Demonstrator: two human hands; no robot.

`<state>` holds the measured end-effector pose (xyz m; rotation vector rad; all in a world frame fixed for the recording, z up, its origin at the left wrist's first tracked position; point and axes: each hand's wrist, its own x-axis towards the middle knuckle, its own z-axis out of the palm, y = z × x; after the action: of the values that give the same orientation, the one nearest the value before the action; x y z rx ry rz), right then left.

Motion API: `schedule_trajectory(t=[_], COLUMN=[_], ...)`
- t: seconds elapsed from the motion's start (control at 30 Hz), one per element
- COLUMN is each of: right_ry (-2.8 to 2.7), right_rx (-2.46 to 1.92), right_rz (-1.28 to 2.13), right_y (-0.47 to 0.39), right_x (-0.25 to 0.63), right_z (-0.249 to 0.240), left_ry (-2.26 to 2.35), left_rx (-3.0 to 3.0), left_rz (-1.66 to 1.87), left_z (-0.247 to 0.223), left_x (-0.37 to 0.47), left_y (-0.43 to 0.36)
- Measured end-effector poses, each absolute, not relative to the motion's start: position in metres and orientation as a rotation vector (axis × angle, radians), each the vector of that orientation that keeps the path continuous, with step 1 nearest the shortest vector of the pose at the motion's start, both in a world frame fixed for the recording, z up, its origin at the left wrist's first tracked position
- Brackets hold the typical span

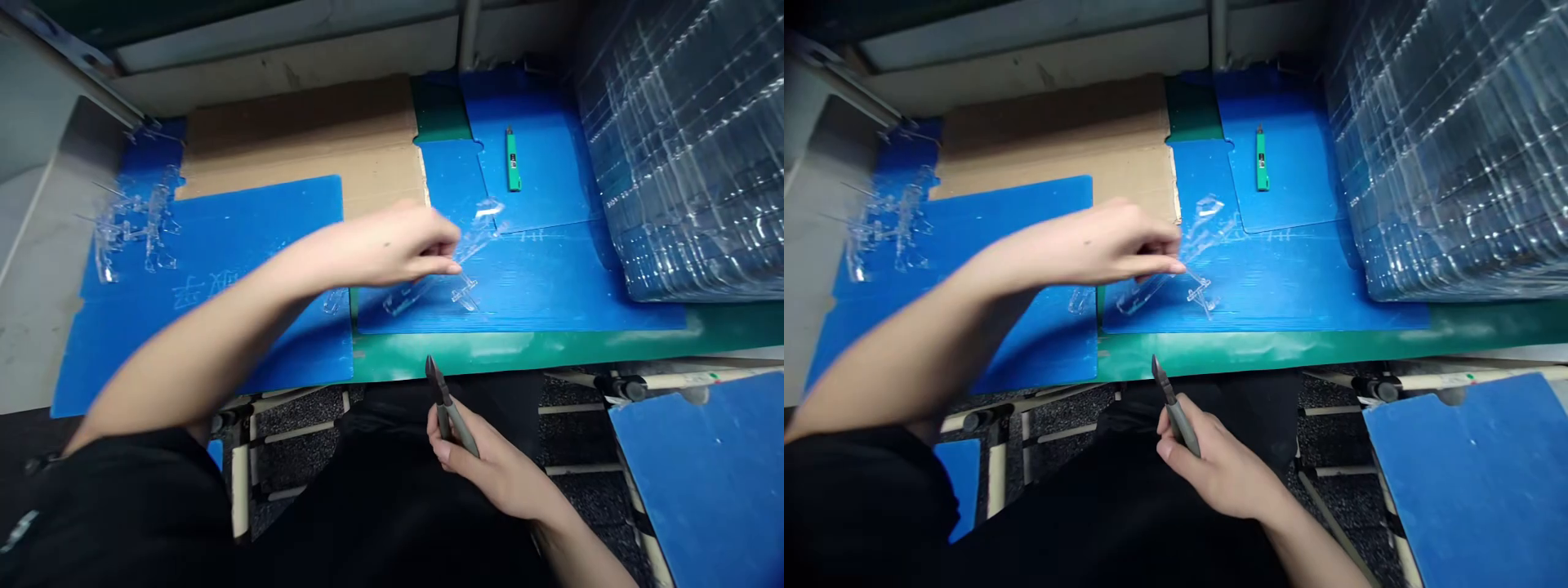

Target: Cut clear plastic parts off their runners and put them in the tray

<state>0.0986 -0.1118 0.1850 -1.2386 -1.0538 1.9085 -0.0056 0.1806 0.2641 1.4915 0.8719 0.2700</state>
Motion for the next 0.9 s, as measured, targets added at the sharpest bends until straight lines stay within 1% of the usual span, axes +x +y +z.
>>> schedule_trajectory(t=[0.03,0.1,0.27,0.37,0.47,0.9], right_ry=[-1.085,-1.091,-1.131,-1.188,-1.23,-1.144], right_rx=[-1.277,-1.332,-1.396,-1.432,-1.469,-1.476], right_rz=[1.864,1.824,1.84,1.844,1.856,1.893], right_y=[-0.107,-0.098,-0.086,-0.086,-0.087,-0.083], right_x=[0.097,0.094,0.087,0.084,0.079,0.068], right_z=[0.189,0.194,0.195,0.194,0.194,0.198], left_ry=[0.846,0.807,0.851,0.89,0.901,0.857], left_rx=[1.517,1.558,1.361,1.235,1.169,1.139], left_rz=[0.259,0.306,0.559,0.649,0.697,0.684], left_z=[0.267,0.258,0.198,0.178,0.173,0.169], left_x=[-0.023,-0.053,-0.092,-0.099,-0.103,-0.11], left_y=[0.167,0.135,0.07,0.056,0.056,0.054])
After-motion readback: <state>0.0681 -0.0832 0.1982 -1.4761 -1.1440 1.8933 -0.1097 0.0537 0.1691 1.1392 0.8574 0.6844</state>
